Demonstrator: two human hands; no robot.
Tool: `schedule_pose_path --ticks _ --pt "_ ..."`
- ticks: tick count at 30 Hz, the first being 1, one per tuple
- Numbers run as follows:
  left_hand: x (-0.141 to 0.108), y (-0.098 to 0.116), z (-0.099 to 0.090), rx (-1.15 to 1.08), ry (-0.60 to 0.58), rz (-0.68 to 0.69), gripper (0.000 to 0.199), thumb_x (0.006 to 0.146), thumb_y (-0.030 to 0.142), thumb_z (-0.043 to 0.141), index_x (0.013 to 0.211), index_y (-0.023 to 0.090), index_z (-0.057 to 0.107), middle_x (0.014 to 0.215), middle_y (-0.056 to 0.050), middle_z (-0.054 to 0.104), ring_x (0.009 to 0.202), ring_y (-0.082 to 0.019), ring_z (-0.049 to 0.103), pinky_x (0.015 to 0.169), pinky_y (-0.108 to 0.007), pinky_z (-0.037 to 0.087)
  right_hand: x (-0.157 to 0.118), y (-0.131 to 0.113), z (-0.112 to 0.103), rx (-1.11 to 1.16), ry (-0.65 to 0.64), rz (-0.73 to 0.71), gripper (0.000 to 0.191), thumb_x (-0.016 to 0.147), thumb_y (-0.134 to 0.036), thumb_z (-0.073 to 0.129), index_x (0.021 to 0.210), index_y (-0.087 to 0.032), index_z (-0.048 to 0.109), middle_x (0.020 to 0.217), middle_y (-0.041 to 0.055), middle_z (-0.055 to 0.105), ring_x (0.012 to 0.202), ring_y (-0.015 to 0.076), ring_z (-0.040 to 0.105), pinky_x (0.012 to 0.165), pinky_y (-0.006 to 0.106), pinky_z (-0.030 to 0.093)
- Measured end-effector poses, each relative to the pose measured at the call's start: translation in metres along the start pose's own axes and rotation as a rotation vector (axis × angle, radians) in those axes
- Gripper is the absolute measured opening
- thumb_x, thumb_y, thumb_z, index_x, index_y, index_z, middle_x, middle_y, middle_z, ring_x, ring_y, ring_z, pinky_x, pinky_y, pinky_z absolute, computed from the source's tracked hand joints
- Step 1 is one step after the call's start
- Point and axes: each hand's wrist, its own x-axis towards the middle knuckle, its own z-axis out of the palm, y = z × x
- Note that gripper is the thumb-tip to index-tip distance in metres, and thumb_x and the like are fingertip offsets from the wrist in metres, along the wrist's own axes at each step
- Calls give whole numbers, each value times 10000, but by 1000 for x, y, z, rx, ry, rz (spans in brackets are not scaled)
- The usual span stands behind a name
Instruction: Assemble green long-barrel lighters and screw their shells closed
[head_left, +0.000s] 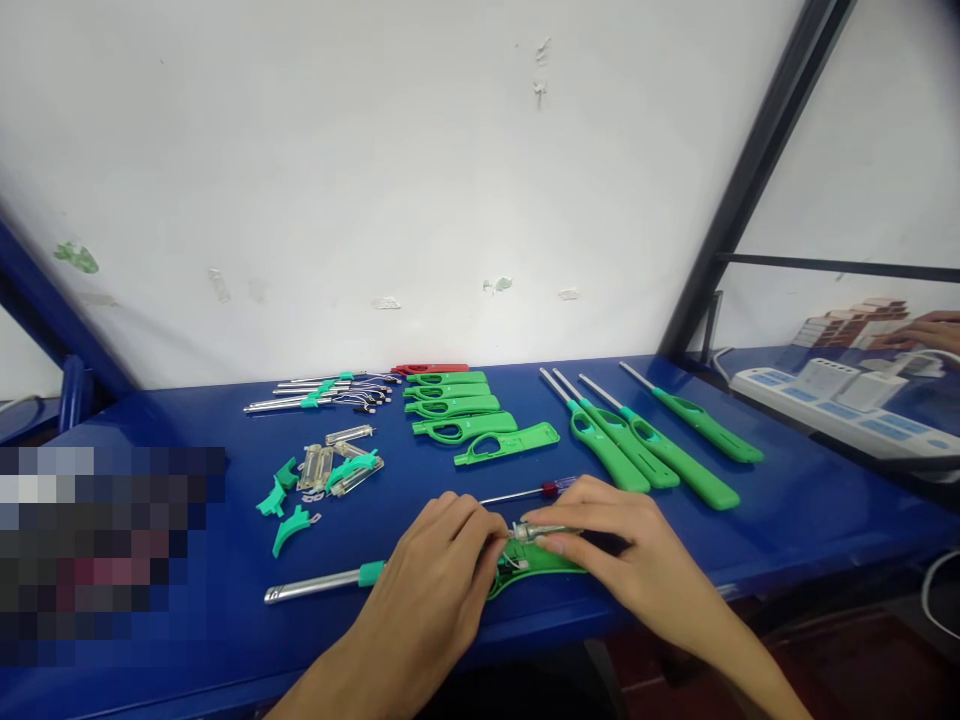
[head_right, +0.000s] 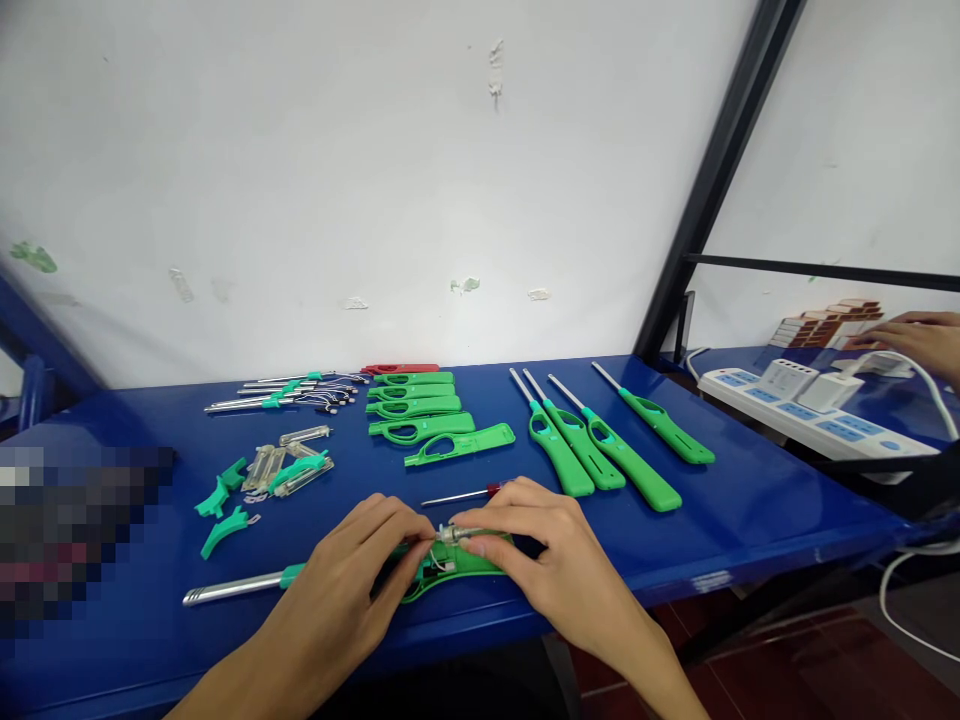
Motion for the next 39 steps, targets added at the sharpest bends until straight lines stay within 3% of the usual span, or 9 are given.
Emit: schedule_pose_path --ticks 6,26,32,39 --pt "0 -3 1 4 32 -28 134 1077 119 539 1030 220 615 948 -2 683 824 -222 606 835 -398 482 -1 1 2 -27 52 -19 159 1014 -302 747 1137 -347 839 968 -11 797 917 189 705 877 330 541" --pt "1 0 1 -55 35 19 139 1071 99 531 1013 199 608 928 -15 671 804 -208 581 752 -356 500 -2 3 0 -6 37 -95 219 987 -248 777 1174 -345 836 928 -15 792 857 176 701 775 296 565" --pt "2 -1 0 -67 33 1 135 1077 112 535 1051 213 620 960 -12 694 830 -215 606 756 -357 510 -2 1 -1 -41 60 -45 173 1009 -263 748 1130 -359 827 999 -28 811 931 181 727 855 299 561" --pt "-2 4 -5 -50 25 -26 185 1074 121 507 1172 248 600 1070 -27 697 943 -245 631 862 -422 533 -1 -1 -2 -103 48 62 145 1068 -356 655 1096 -349 797 1043 -30 798 989 187 718 899 311 534"
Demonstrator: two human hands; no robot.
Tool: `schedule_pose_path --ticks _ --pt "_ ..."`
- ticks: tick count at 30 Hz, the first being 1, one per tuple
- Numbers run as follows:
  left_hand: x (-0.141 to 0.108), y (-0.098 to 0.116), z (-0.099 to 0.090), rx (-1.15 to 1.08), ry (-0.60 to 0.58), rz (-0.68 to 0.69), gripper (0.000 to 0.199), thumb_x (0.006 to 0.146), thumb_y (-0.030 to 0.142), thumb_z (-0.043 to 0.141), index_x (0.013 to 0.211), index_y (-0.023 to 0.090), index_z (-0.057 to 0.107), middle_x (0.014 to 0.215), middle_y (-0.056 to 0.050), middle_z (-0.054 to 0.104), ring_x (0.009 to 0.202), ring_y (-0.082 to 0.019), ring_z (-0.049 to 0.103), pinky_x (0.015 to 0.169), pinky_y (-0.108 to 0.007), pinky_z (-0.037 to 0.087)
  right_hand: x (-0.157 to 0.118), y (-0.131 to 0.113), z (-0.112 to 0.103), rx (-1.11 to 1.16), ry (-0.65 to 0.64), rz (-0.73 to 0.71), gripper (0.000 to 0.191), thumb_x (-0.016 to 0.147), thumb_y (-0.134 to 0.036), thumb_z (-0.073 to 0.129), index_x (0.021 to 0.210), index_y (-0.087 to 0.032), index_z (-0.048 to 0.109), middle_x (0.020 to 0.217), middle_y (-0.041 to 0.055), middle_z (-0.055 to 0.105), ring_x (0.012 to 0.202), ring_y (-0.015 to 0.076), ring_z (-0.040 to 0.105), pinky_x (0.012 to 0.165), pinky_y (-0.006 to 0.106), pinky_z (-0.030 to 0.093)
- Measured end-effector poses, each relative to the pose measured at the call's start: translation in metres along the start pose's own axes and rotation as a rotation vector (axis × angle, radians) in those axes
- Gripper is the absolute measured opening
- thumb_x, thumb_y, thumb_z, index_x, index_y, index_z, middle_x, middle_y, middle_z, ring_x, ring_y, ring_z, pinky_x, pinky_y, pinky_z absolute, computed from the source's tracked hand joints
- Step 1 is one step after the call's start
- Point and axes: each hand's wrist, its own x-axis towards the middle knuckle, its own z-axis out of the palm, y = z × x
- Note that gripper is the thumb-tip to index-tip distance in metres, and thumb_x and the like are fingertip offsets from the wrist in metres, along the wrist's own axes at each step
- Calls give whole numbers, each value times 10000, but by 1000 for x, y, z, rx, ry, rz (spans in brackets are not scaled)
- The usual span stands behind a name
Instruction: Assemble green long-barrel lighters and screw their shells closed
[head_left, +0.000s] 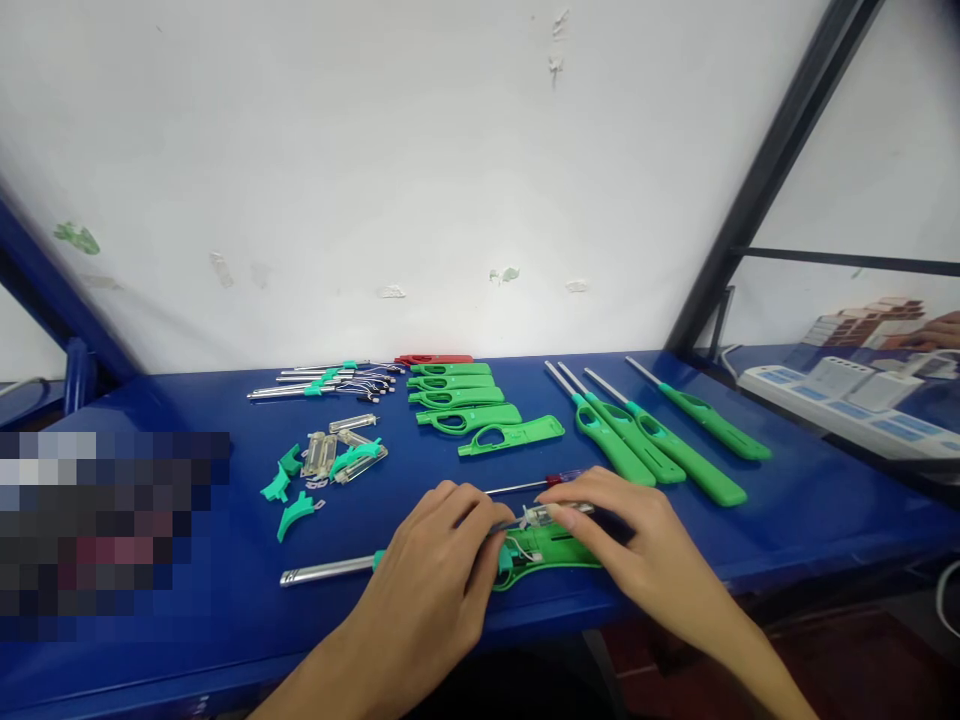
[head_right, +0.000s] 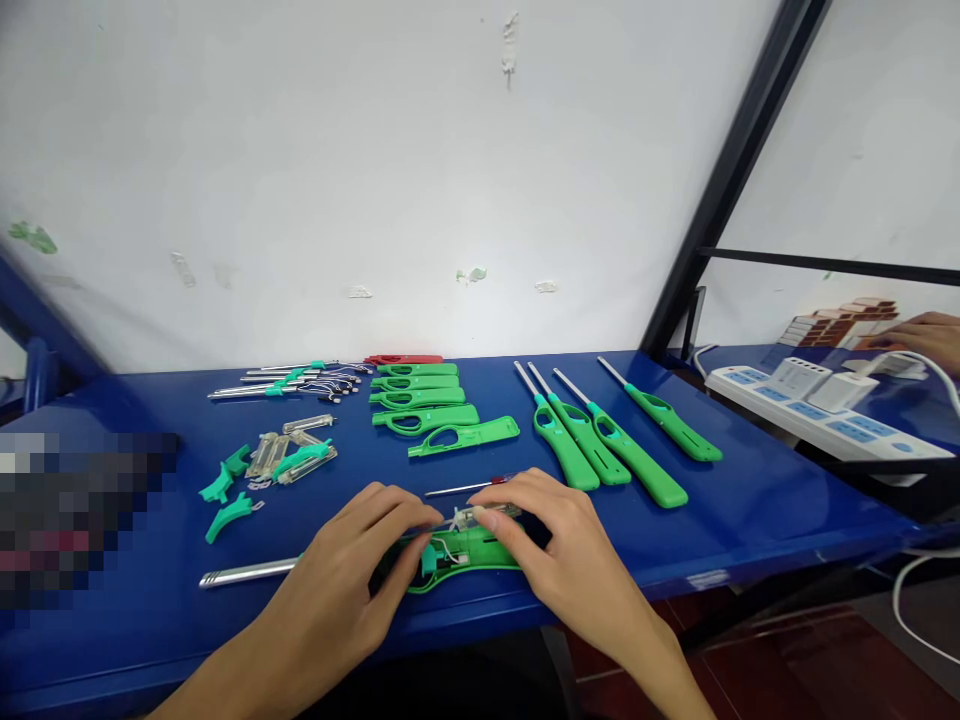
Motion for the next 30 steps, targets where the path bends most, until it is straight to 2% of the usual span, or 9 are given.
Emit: schedule_pose_path --ticks 4,8,17,24,30 --pt "-3 3 -1 72 -1 21 176 1056 126 520 1175 225 603 1094 -53 689 976 -265 639 932 -489 535 1 -1 0 -44 -52 4 197 1096 -352 600 1036 -305 782 1034 -6 775 1009 202 683 915 336 513" --pt "-7 4 -3 121 -21 47 155 1050 114 512 1092 212 625 1063 -63 673 947 -259 634 897 -480 554 1 -2 -1 -67 -93 10 228 1107 -355 572 1059 -294 787 1035 16 756 1013 215 665 905 349 509" --pt "-10 5 -5 170 -54 76 165 1070 106 471 1104 181 615 1055 -92 609 906 -252 621 815 -456 588 2 -4 -2 -96 -121 -7 294 1117 -356 533 982 -263 776 1010 46 759 998 245 676 987 418 488" --pt "-10 7 -5 265 -120 116 160 1038 61 487 1100 170 587 1032 -94 621 889 -273 645 781 -467 592 0 -1 -2 -64 -102 -23 220 1098 -331 584 1036 -290 791 1022 32 764 1022 235 683 928 369 521" --pt "-9 6 -6 271 -117 123 155 1039 63 480 1073 175 582 1007 -86 620 846 -263 642 763 -466 587 0 5 -1 -41 -84 -43 179 1083 -308 620 1117 -320 796 1111 32 760 1067 226 705 953 355 548"
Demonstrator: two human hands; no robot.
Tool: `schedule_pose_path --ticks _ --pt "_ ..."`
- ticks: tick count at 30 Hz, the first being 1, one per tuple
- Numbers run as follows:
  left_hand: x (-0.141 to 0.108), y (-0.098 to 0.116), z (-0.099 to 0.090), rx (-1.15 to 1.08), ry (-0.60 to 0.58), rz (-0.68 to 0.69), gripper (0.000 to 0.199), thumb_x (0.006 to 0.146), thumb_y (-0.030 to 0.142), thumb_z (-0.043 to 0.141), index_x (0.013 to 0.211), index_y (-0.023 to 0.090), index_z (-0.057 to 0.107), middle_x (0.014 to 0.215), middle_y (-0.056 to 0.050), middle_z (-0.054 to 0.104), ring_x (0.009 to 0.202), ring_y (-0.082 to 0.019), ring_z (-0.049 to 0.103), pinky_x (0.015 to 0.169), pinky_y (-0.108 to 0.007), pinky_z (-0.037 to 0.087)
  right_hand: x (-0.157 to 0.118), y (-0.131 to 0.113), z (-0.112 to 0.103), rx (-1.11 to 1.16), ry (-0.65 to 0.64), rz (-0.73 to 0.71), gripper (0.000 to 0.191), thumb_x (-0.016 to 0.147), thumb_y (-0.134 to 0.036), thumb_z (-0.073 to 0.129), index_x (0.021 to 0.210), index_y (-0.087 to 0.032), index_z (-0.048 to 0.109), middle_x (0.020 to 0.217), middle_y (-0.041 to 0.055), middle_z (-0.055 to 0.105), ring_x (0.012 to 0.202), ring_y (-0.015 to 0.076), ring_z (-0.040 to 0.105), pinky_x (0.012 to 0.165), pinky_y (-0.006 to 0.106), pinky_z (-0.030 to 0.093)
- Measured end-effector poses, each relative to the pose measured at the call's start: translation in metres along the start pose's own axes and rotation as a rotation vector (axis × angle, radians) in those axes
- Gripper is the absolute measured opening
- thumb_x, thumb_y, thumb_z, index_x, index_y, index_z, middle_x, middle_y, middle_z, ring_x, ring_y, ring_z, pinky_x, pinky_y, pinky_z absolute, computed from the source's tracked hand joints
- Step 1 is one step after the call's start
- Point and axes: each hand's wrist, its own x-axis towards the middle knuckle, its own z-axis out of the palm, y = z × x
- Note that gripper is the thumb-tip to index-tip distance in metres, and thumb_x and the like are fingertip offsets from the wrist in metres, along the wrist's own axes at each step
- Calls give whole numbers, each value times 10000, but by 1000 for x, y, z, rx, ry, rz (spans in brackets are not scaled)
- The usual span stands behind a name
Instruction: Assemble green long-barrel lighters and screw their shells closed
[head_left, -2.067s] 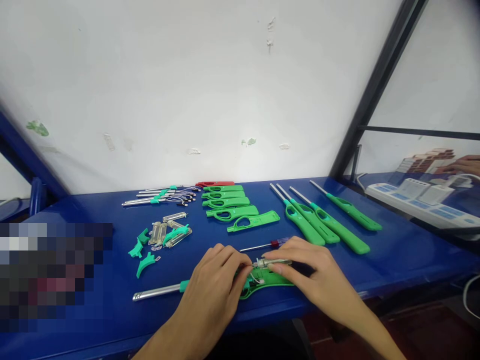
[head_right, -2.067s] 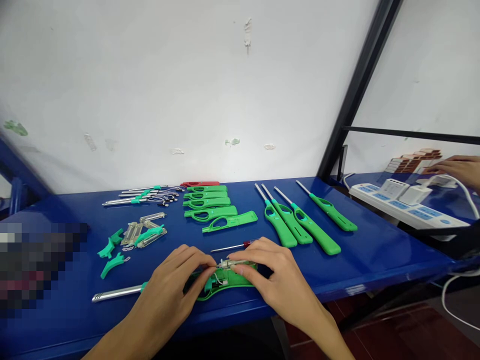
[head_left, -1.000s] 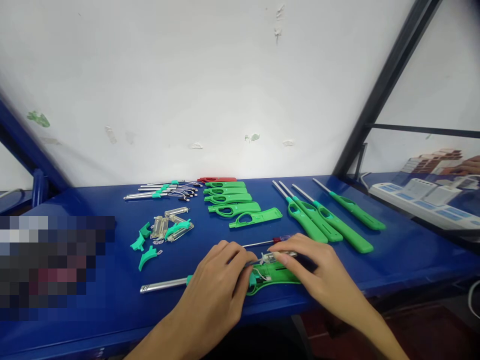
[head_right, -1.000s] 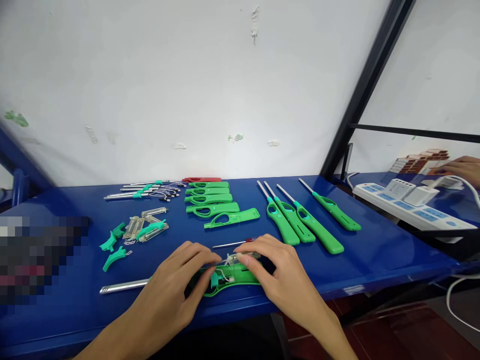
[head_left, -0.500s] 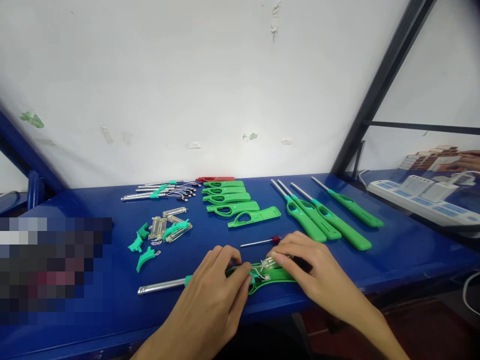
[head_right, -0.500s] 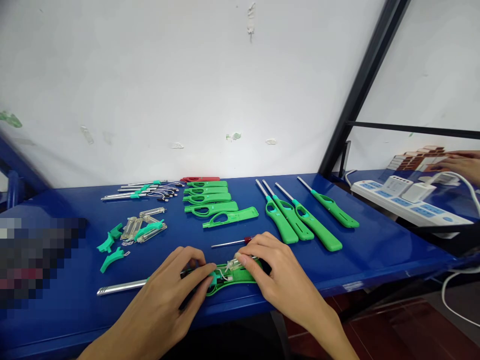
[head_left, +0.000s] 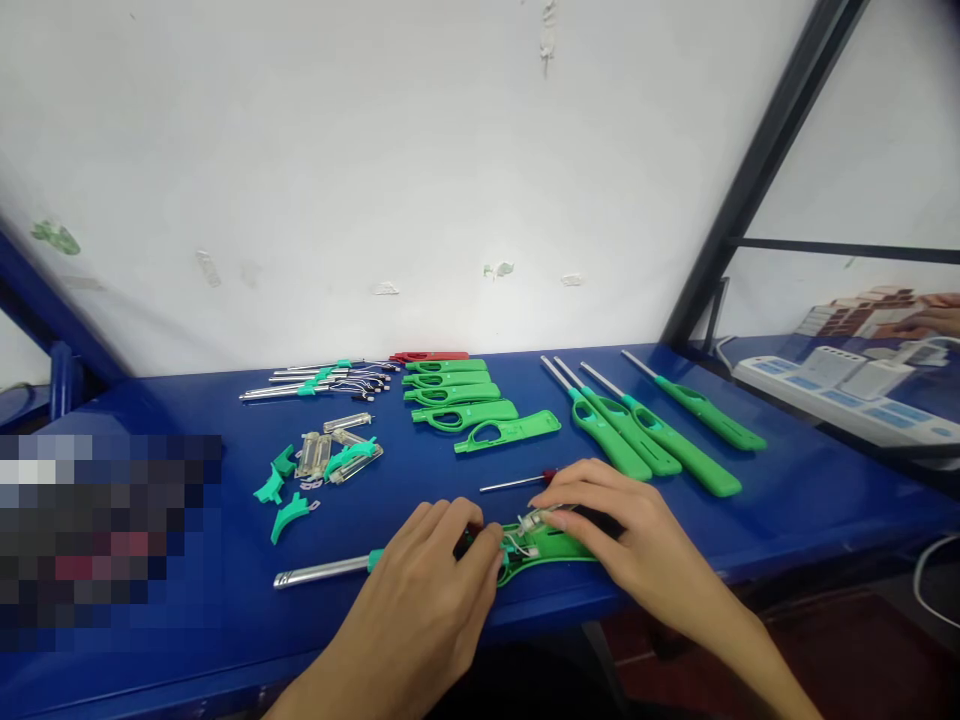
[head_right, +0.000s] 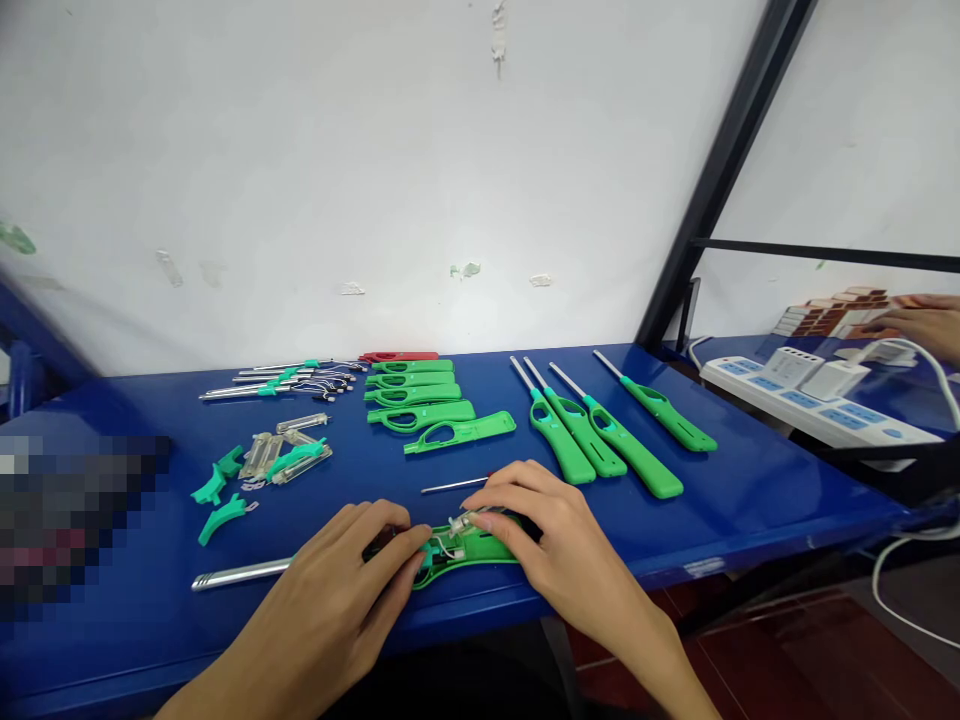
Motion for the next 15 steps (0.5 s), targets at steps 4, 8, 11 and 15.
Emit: schedule_pose_path --ticks 4,8,11,15 --pt "1 -1 -1 0 7 5 164 1048 74 464 1070 178 588 1002 -77 621 838 -248 640 778 -457 589 0 1 0 7 40 -26 174 1071 -274 639 1099 -305 808 1116 42 761 1050 226 726 935 342 574" --pt "1 -1 -1 2 14 8 173 1058 86 452 1094 176 595 1004 -77 626 846 -245 644 787 -453 590 0 0 0 20 64 -46 161 1057 -251 660 1078 -294 814 1088 41 767 1012 221 739 913 327 589" --pt "0 -1 0 6 26 9 165 1064 96 453 1091 177 595 1004 -77 628 847 -244 644 779 -444 590 0 1 0 21 59 -39 159 1053 -254 665 1079 -299 815 1092 37 770 1009 220 743 914 325 592" --pt "0 -1 -1 11 24 5 180 1067 101 435 1082 184 593 1000 -74 631 840 -240 648 783 -436 594 -1 0 0 22 50 -7 170 1062 -294 653 1086 -310 821 1098 29 781 1020 221 746 923 326 586"
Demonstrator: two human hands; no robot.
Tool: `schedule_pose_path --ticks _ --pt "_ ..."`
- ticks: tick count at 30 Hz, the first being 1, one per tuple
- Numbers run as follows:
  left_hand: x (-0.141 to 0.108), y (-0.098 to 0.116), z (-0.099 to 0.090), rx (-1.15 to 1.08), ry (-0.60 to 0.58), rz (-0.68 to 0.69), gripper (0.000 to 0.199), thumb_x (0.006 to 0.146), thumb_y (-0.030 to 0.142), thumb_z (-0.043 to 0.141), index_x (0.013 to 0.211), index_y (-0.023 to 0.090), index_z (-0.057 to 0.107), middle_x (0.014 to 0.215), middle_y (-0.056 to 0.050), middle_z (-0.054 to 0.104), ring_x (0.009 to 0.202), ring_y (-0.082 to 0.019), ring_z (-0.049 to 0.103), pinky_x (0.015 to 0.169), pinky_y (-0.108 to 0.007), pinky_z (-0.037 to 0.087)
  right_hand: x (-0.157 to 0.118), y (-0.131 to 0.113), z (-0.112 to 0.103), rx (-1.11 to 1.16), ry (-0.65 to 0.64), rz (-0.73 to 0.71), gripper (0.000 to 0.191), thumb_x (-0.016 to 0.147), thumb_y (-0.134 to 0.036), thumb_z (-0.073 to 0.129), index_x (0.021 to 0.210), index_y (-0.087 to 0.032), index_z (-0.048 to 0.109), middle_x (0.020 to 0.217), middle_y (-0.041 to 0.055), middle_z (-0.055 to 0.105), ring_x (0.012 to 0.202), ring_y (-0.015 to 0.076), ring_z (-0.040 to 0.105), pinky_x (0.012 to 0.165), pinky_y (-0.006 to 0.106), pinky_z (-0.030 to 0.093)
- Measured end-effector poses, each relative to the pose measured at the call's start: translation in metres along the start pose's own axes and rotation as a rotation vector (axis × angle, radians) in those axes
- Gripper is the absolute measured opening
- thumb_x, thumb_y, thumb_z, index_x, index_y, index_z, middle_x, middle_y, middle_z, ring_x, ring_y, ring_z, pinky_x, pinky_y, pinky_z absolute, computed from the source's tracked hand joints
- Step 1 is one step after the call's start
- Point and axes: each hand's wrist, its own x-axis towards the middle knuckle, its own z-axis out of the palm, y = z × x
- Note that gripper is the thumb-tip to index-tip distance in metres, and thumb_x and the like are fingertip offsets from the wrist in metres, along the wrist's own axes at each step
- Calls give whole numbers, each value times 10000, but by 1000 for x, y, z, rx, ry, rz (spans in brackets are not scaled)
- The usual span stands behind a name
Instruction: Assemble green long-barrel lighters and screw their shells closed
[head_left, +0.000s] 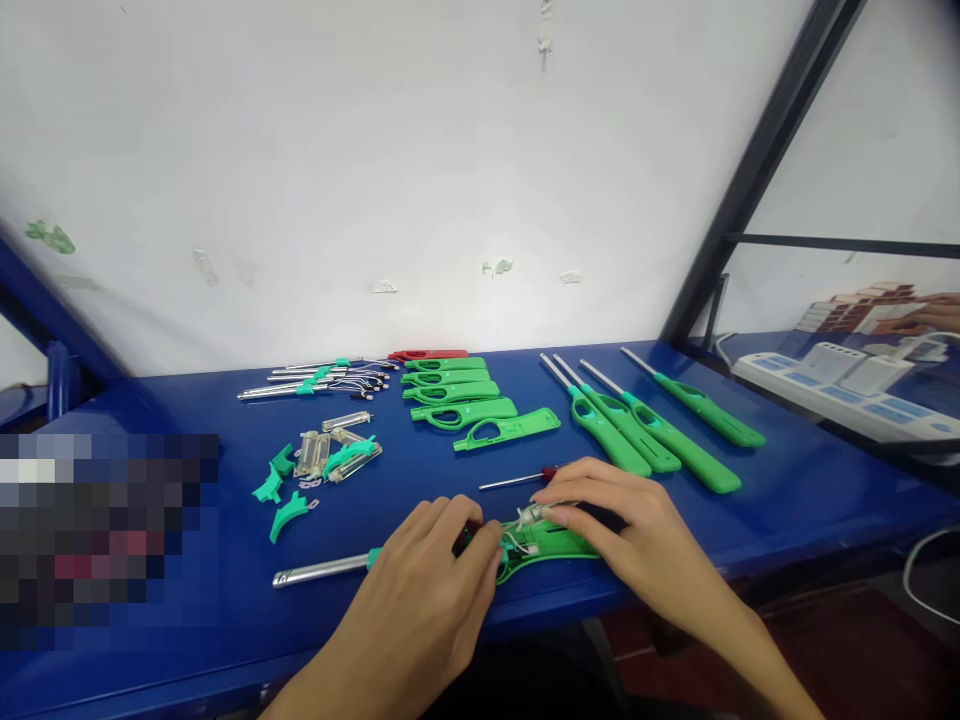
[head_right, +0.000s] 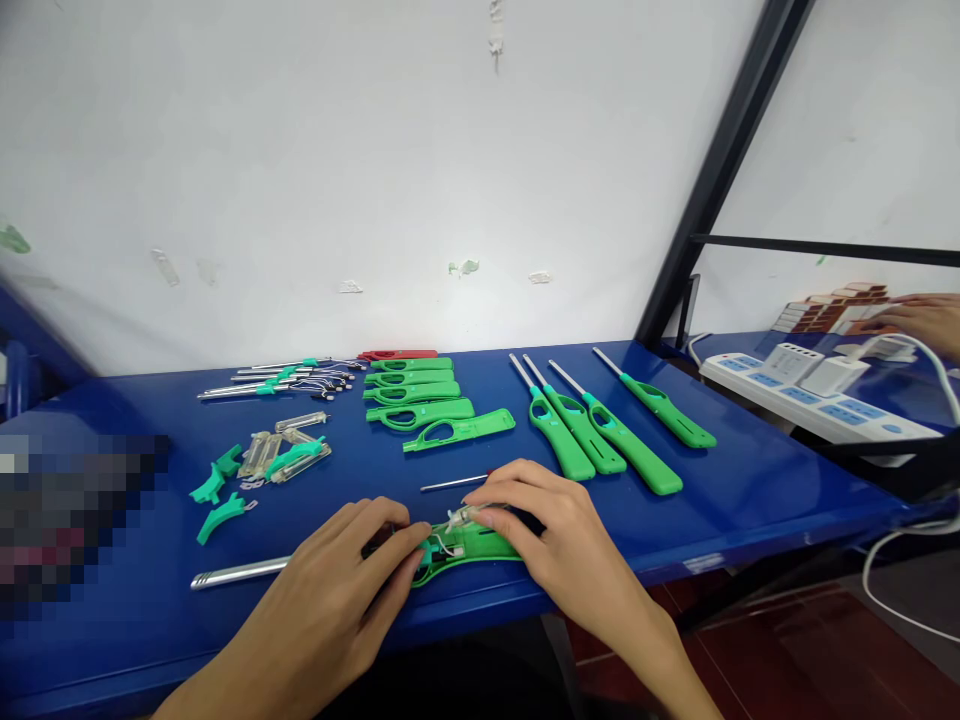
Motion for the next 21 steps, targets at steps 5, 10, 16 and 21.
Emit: schedule_pose_path --ticks 5,10,16,21 --pt "1 0 -1 -6 -10 1 167 1056 94 445 1069 194 577 997 -75 634 837 -252 655 773 -445 600 0 -4 0 -15 -8 24 190 1078 -332 632 1071 -311 821 1055 16 794 1021 217 728 939 338 551" --pt "1 0 1 1 -28 -4 179 1056 95 451 1151 199 561 1023 -73 632 861 -263 652 808 -480 604 1 -6 -1 -60 -61 39 248 1100 -340 583 1039 -287 818 1022 29 790 980 232 713 920 374 544" --pt "-1 -1 -1 -16 -59 -14 209 1054 93 463 1205 205 554 1040 -74 628 877 -262 632 801 -451 585 1 -7 -1 -76 -85 28 238 1099 -310 584 1070 -286 819 1039 36 791 1013 247 700 952 398 531" --pt "1 -1 -2 -34 -82 -9 294 1033 65 466 1274 206 559 1053 -81 619 880 -268 614 786 -454 570 -1 -7 -1 -78 -96 20 221 1098 -330 593 1057 -305 810 1042 25 778 1031 240 687 968 394 522"
